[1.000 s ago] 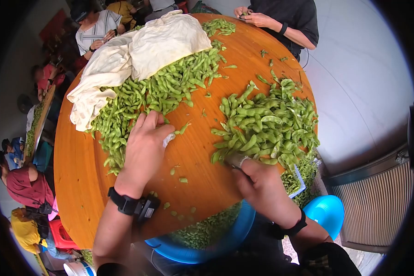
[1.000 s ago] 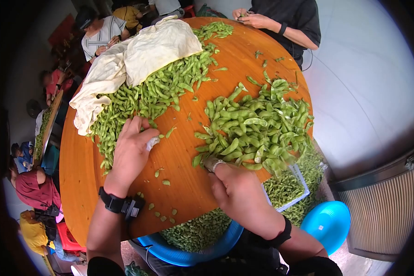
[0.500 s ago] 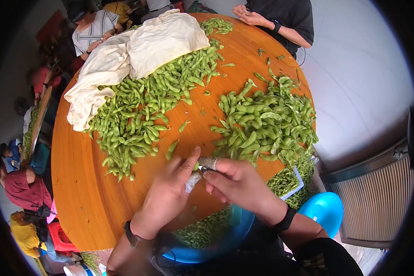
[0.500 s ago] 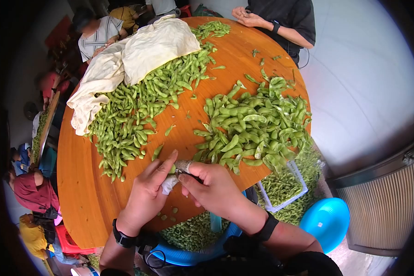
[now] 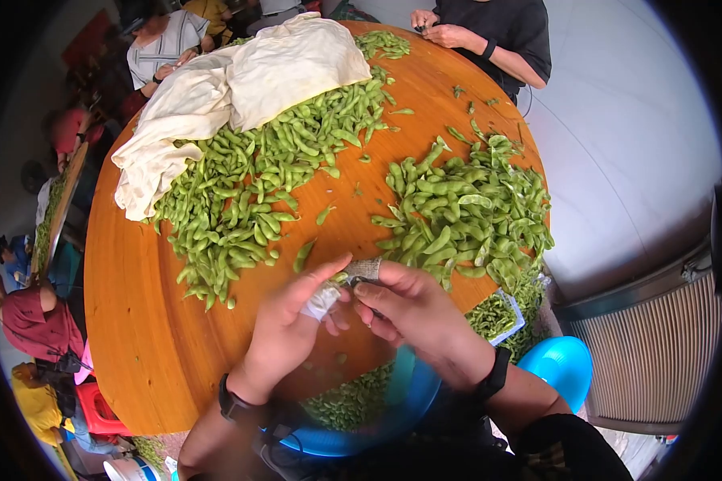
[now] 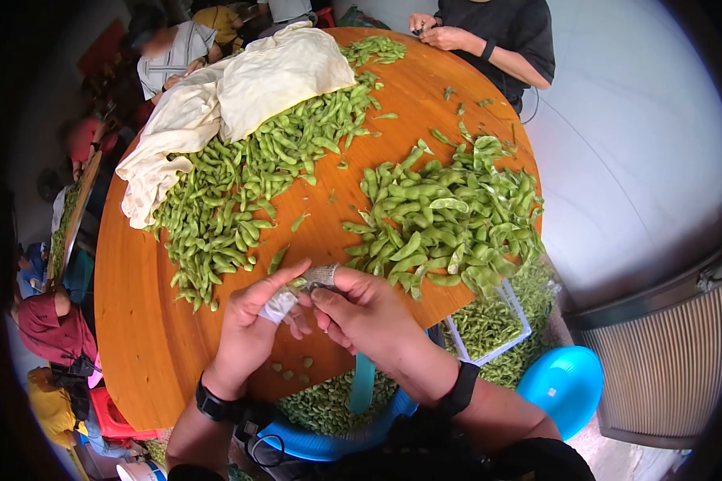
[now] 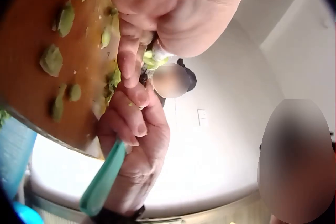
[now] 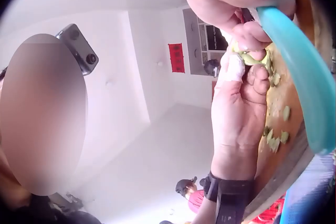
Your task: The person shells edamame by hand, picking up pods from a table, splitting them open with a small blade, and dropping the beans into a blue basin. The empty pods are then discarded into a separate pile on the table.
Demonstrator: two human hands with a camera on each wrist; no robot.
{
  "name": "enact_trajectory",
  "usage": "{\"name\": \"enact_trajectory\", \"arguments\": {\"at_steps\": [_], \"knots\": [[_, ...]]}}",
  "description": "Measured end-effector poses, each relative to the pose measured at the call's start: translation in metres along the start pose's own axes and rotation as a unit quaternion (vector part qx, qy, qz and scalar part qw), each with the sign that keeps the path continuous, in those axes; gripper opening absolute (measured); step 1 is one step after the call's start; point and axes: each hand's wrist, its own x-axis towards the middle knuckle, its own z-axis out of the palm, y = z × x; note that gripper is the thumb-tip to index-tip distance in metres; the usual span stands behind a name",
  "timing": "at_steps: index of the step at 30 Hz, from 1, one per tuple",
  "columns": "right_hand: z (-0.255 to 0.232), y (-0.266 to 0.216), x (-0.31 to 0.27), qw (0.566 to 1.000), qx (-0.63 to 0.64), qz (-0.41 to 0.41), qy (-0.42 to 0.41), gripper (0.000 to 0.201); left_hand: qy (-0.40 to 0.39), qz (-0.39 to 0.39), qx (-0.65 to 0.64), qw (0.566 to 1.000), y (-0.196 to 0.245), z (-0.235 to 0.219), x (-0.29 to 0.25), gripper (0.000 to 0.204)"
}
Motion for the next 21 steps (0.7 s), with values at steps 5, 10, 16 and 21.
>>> {"name": "enact_trajectory", "arguments": {"at_steps": [5,10,16,21], "knots": [[0.001,-0.001,0.000,0.999,-0.031,-0.015,0.016,0.014,0.005,-0.070,-0.146,0.987,0.001,-0.005,0.006,0.042],[0.011,-0.002,-0.005,0.991,-0.108,-0.056,0.058,0.016,0.105,-0.082,-0.243,0.961,-0.004,-0.004,0.007,0.024],[-0.002,-0.004,-0.012,0.951,-0.233,-0.154,0.132,0.020,0.160,-0.089,-0.289,0.940,-0.008,-0.017,0.008,0.018],[0.008,0.008,-0.002,0.894,-0.341,-0.276,0.098,0.018,0.124,-0.063,-0.407,0.903,-0.009,-0.009,0.007,0.016]]}}
